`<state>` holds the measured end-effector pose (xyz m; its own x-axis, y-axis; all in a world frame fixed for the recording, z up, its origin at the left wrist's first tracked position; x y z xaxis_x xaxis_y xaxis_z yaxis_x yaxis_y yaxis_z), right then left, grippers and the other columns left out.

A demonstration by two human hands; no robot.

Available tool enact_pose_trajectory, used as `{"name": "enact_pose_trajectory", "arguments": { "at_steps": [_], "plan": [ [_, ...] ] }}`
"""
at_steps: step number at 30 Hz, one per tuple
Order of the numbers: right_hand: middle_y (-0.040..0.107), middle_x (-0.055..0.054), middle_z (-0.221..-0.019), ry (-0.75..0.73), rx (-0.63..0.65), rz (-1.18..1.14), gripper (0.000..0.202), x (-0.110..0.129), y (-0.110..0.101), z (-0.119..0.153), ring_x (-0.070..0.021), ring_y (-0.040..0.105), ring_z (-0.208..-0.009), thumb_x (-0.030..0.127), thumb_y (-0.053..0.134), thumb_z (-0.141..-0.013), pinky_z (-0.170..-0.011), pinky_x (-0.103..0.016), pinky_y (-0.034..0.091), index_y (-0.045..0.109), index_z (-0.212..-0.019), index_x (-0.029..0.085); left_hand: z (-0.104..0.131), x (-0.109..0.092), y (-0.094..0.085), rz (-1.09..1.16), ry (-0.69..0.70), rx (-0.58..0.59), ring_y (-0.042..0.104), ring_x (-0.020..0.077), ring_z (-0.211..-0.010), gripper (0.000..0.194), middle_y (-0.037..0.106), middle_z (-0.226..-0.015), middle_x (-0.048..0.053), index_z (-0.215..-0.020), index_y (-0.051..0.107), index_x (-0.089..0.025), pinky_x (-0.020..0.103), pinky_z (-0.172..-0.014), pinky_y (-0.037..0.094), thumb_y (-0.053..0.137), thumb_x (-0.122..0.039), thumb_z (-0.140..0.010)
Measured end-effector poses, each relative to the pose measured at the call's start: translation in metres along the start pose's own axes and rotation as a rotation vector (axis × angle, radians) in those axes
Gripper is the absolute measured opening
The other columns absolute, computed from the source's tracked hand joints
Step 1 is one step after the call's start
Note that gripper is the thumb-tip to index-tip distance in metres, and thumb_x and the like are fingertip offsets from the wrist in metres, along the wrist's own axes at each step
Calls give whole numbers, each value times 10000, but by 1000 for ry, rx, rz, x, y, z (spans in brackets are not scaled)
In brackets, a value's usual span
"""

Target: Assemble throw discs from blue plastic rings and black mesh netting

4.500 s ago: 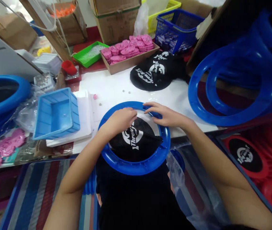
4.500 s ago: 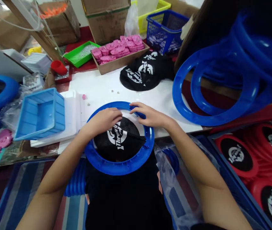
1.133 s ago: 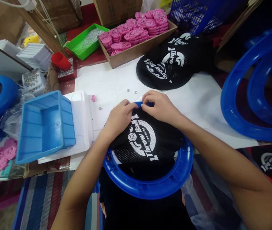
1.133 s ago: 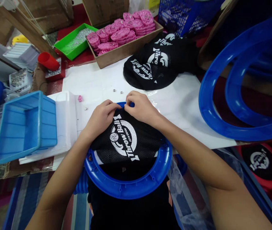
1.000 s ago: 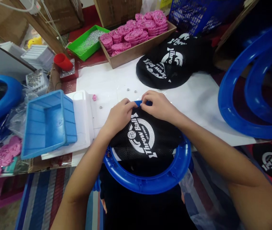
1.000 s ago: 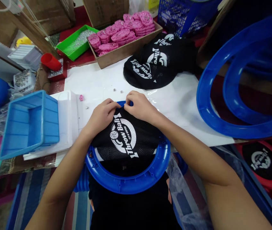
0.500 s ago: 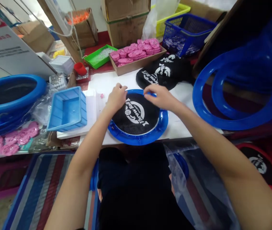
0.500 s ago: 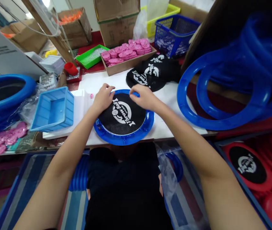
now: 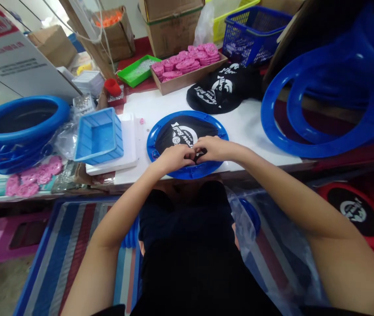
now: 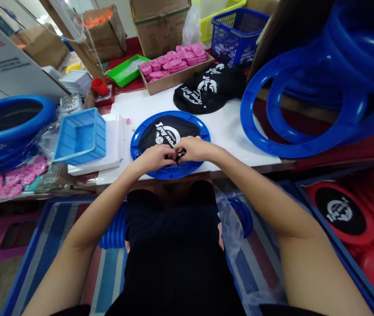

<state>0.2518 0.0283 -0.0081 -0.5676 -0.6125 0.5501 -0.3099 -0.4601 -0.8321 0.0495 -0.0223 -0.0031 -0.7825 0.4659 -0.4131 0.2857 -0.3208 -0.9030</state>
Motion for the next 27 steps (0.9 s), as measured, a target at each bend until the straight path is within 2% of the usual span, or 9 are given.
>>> {"name": "enact_pose_trajectory", "arguments": {
  "at_steps": [3,7,10,12,16,18,21,24,27],
  "plan": [
    [724,-51,-972,-18,-75,66,102,4,6,4,-268,657,-993,280,720,-860,-851,-380,432,818,-889,277,5,-5,-2,-9,34,-49,683,245,-1055,164,745,-1117,54,-992,754,-231,343,-853,515,591,-243,-1013],
    [735,-101,-1106,-131,-272,-73,224,5,12,27,-280,667,-1071,332,591,-987,-971,-457,484,798,-985,246,26,-21,2,55,-4,-243,673,229,-1019,180,735,-1085,77,-1051,691,-200,358,-902,525,512,-217,-1067],
    [743,-112,-1213,-177,-383,-132,229,6,16,44,-300,670,-1152,416,663,-974,-1047,-505,489,790,-1079,258,37,-31,9,106,-50,-380,666,223,-982,180,728,-1051,87,-1053,654,-189,354,-903,520,480,-210,-1091],
    [760,-104,-1217,-186,-452,-123,191,8,20,50,-313,675,-1179,373,698,-946,-1071,-531,482,794,-1071,266,39,-35,15,123,-65,-429,664,224,-976,185,728,-1059,95,-1064,644,-186,352,-899,514,463,-202,-1100],
    [791,-87,-1136,-171,-577,-161,216,9,28,50,-297,702,-1134,240,601,-957,-1042,-527,518,805,-1020,276,36,-41,25,64,-84,-469,663,245,-1032,183,726,-1104,113,-1091,651,-176,370,-925,501,477,-232,-1108],
    [792,-88,-1134,-164,-606,-216,218,8,31,48,-288,712,-1119,265,601,-964,-1025,-510,544,811,-1020,280,33,-47,31,-16,-93,-503,651,276,-1116,188,718,-1171,127,-1158,662,-172,390,-949,490,558,-314,-1092],
    [797,-87,-1076,-142,-666,-256,196,7,35,47,-282,729,-1042,311,627,-959,-977,-501,571,820,-973,280,30,-56,41,-126,-101,-544,630,308,-1174,293,708,-1248,141,-1267,668,-178,408,-947,472,635,-383,-1060],
    [799,-73,-1024,-113,-721,-281,175,7,38,50,-276,733,-980,296,654,-935,-927,-495,585,828,-945,290,29,-60,49,-186,-98,-597,638,292,-1130,247,730,-1208,133,-1240,702,-176,403,-909,453,528,-287,-1105],
    [791,-54,-982,-164,-727,-348,144,5,37,54,-264,728,-953,273,690,-924,-892,-478,594,831,-929,303,31,-56,53,-188,-10,-665,654,247,-1036,313,757,-1109,104,-1128,747,-196,380,-858,441,438,-244,-1136]
  ]
}}
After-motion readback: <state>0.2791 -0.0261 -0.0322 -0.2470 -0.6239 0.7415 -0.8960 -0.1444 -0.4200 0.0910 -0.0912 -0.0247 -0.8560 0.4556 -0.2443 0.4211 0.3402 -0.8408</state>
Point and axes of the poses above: each hand's wrist, its own z-axis away from the middle knuckle, its own y-axis out of the palm, x = y × z, the point moved 1 cm from there along -z, towards the middle knuckle
